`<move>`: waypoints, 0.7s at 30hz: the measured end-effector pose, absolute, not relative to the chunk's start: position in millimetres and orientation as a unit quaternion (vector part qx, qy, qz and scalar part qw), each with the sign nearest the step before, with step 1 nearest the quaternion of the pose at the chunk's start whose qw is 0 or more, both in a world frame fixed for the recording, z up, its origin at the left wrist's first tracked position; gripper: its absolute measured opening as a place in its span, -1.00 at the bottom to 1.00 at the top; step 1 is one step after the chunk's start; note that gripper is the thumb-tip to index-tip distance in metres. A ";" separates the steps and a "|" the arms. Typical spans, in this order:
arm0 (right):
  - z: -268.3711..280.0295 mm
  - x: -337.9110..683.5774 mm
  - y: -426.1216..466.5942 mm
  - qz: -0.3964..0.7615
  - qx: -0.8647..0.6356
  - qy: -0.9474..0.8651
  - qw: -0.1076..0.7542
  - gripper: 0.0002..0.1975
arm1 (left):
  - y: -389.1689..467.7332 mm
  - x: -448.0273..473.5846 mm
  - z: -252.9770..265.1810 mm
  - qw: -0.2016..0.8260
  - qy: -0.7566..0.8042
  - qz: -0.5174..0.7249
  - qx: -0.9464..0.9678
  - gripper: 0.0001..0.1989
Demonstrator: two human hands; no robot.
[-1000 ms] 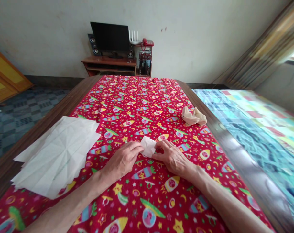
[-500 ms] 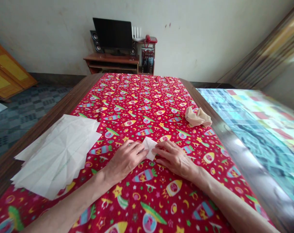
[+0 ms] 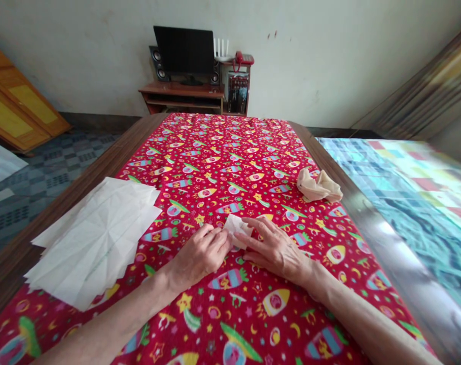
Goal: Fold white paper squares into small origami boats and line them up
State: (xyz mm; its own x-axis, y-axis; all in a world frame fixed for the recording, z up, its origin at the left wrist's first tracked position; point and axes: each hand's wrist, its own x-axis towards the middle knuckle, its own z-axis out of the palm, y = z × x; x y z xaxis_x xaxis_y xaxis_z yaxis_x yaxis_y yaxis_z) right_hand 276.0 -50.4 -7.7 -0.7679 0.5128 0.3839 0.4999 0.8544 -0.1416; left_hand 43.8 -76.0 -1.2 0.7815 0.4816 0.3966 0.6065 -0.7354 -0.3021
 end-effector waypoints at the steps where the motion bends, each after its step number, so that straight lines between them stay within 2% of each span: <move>1: -7.9 274.9 -51.5 0.002 -0.266 -0.939 0.216 -0.69 | -76.0 44.4 -1.7 0.216 -0.296 -0.152 -0.918 -0.75; 7: -14.6 269.6 -48.6 0.042 -0.263 -0.932 0.248 -0.79 | -74.7 46.0 -2.1 0.182 -0.308 -0.173 -0.918 -0.81; 14: -13.1 265.3 -48.0 0.047 -0.268 -0.932 0.239 -0.81 | -75.1 45.5 -7.6 0.066 -0.355 -0.207 -0.909 -0.86; 21: -13.3 258.6 -32.0 0.164 -0.357 -0.881 0.265 -0.79 | -67.9 48.6 -22.0 -0.102 -0.448 -0.343 -0.819 -0.90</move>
